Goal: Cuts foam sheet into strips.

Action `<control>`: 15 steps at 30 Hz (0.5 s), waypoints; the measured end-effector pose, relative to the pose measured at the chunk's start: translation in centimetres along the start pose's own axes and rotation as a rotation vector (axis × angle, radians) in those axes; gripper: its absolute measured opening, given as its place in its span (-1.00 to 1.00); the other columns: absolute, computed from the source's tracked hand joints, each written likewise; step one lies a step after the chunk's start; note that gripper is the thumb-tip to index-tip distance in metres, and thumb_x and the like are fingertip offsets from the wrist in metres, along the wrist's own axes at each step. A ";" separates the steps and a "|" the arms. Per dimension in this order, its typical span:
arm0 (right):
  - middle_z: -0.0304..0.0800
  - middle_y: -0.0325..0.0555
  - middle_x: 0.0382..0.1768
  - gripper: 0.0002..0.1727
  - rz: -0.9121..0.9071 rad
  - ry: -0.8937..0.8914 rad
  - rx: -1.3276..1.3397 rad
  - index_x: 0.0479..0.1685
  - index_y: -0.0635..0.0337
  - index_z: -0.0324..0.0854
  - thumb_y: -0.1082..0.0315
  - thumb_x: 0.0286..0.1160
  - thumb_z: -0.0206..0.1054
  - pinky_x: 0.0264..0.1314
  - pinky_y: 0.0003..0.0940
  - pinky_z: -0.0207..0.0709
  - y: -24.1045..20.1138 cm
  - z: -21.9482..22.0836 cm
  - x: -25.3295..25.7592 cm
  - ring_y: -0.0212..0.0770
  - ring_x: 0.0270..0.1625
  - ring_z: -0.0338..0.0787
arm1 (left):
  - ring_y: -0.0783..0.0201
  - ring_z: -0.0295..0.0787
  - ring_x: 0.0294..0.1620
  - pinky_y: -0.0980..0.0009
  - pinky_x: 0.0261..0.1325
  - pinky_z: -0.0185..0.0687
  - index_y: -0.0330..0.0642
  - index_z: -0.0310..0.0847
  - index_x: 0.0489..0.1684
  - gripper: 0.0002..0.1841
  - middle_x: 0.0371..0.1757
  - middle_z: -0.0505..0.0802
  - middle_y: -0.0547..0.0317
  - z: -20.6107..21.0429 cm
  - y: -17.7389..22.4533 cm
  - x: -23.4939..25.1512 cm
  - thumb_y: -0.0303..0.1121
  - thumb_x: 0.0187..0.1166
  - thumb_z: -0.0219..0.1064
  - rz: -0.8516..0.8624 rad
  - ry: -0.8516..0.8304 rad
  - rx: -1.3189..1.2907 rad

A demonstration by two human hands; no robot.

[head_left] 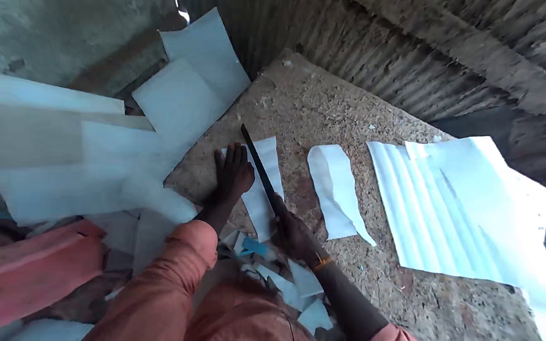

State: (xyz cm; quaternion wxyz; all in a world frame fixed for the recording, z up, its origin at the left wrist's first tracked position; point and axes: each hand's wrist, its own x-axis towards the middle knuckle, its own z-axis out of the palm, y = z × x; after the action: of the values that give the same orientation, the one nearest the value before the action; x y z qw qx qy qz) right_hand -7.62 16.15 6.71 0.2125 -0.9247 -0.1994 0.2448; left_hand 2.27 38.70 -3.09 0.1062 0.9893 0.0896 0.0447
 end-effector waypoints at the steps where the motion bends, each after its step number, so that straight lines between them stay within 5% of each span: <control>1: 0.78 0.11 0.10 -0.16 -0.003 -0.007 -0.014 0.97 -0.33 -0.37 0.15 0.80 0.07 0.08 0.12 0.74 0.0 0.0 0.5 0.05 -0.03 0.85 | -0.06 -0.18 0.95 -0.47 0.78 -0.60 -0.06 -0.03 0.93 -0.31 0.93 0.12 0.09 0.0 0.0 0.1 0.00 0.81 -0.35 -0.001 0.000 -0.002; 8: 0.80 -0.01 -0.31 0.08 -0.042 -0.054 -0.091 0.96 -0.32 -0.51 0.17 0.62 0.30 -0.25 0.12 0.75 -0.2 0.0 -1.6 0.02 -0.37 0.82 | -0.07 -0.17 0.95 -0.52 0.75 -0.67 -0.06 -0.02 0.93 -0.31 0.93 0.11 0.05 -1.0 0.3 -0.1 0.00 0.80 -0.36 -0.027 -0.042 -0.018; 11: 0.80 -0.02 -0.25 -0.08 0.001 -0.038 -0.142 0.96 -0.32 -0.45 0.22 0.75 0.13 -0.26 0.09 0.76 1.3 1.4 -9.4 -0.01 -0.36 0.83 | -0.11 -0.16 0.95 -0.56 0.73 -0.69 -0.06 -0.03 0.93 -0.28 0.93 0.12 0.04 -1.2 0.2 0.3 0.04 0.79 -0.39 -0.026 -0.045 -0.031; 15: 0.82 0.12 0.00 -0.25 0.186 -0.056 -0.121 0.95 -0.16 -0.11 0.20 0.76 0.04 -0.18 0.14 0.78 3.7 5.2 -26.9 0.09 -0.21 0.87 | -0.09 -0.18 0.95 -0.52 0.75 -0.73 -0.08 -0.03 0.93 -0.28 0.93 0.12 0.02 -0.7 0.2 0.4 0.03 0.78 -0.41 -0.020 -0.025 -0.029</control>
State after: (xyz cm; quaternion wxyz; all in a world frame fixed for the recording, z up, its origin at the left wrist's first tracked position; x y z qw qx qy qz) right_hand -30.97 1.87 10.73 0.1269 -0.9432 -0.1328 0.2767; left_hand 2.65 38.72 -2.31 0.1219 0.9872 0.0974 0.0325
